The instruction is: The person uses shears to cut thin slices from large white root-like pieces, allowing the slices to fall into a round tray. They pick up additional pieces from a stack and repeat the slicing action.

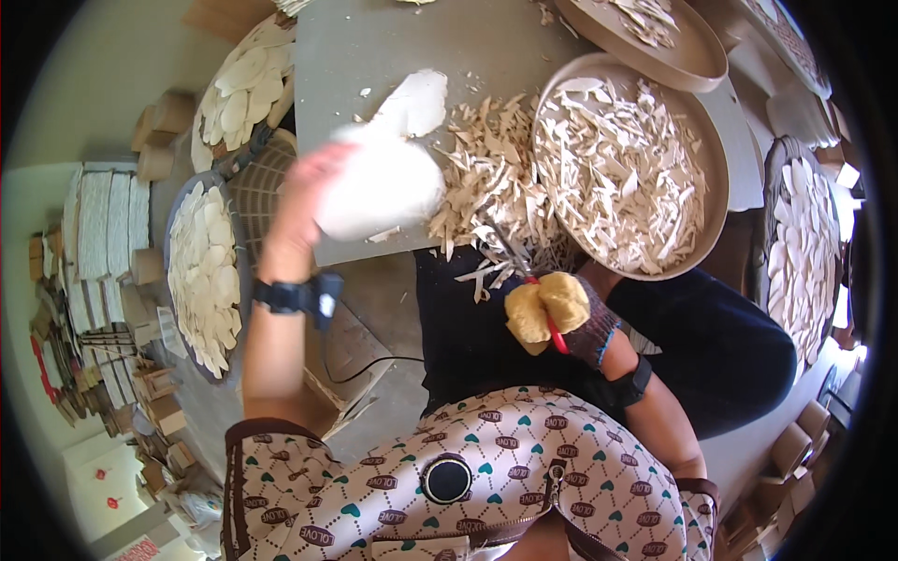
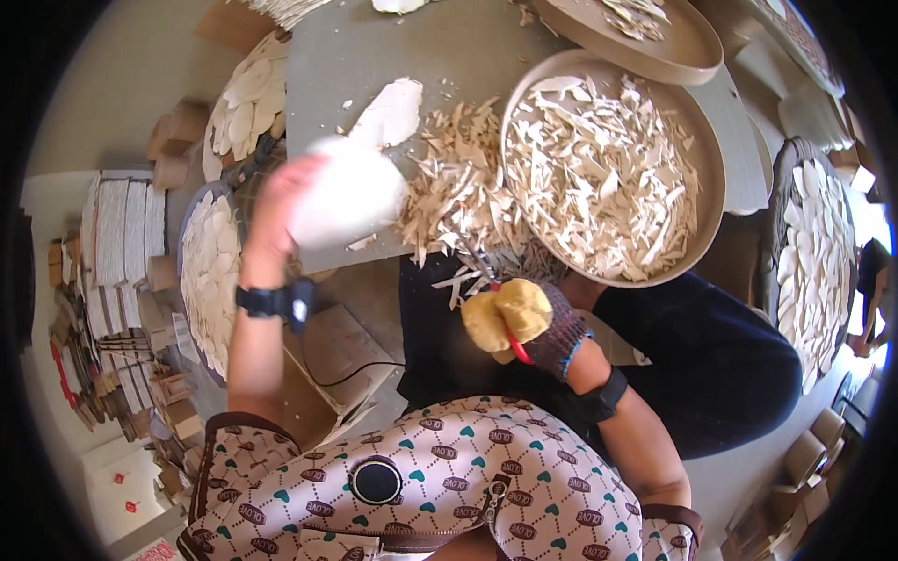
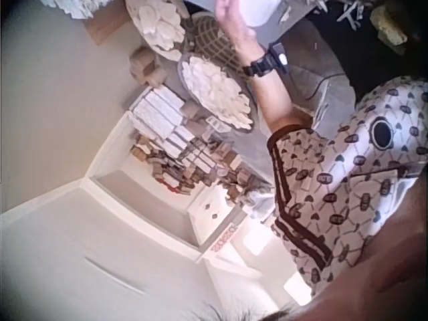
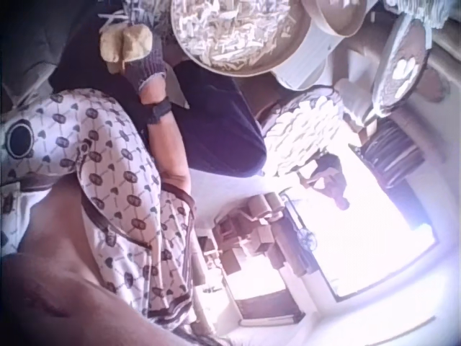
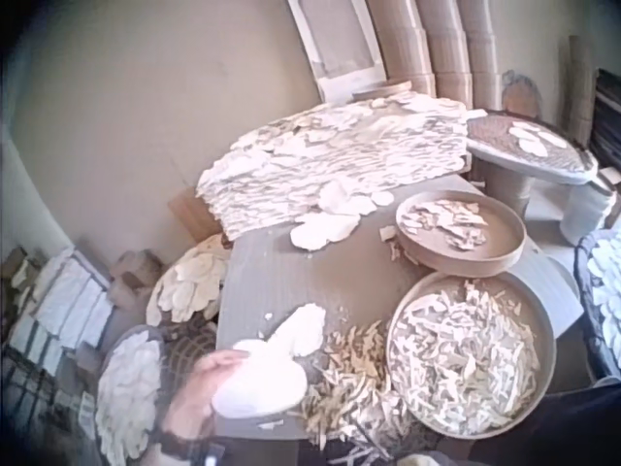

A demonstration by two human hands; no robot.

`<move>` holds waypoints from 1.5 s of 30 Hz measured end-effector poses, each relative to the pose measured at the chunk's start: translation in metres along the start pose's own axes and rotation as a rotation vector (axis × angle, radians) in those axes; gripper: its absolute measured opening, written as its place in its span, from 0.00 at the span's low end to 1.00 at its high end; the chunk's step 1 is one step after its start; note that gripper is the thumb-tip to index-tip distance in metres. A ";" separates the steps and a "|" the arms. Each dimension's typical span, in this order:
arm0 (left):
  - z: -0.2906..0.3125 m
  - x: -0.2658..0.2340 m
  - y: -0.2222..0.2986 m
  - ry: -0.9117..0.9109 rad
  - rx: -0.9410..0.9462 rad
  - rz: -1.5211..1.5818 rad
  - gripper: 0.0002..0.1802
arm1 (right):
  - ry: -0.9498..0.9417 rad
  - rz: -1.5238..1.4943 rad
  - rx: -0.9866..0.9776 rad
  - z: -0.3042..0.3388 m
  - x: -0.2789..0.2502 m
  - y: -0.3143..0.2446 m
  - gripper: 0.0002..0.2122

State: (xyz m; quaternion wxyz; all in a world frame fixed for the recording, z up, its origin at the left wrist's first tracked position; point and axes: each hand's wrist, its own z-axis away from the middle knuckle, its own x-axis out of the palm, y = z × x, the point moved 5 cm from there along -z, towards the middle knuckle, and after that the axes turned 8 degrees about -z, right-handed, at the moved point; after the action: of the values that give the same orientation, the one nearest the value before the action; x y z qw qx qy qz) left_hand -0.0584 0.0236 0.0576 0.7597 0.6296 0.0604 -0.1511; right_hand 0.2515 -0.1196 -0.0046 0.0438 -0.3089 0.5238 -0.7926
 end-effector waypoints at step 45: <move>0.061 0.177 0.021 -0.037 -0.040 0.397 0.39 | 0.260 0.453 -0.688 -0.008 -0.025 0.003 0.10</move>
State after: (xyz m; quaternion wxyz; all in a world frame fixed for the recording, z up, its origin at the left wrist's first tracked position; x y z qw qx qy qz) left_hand 0.1097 -0.0600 0.0391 0.7878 0.6112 -0.0760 -0.0086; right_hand 0.2664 -0.1042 -0.0202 0.0447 -0.0805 0.8133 -0.5745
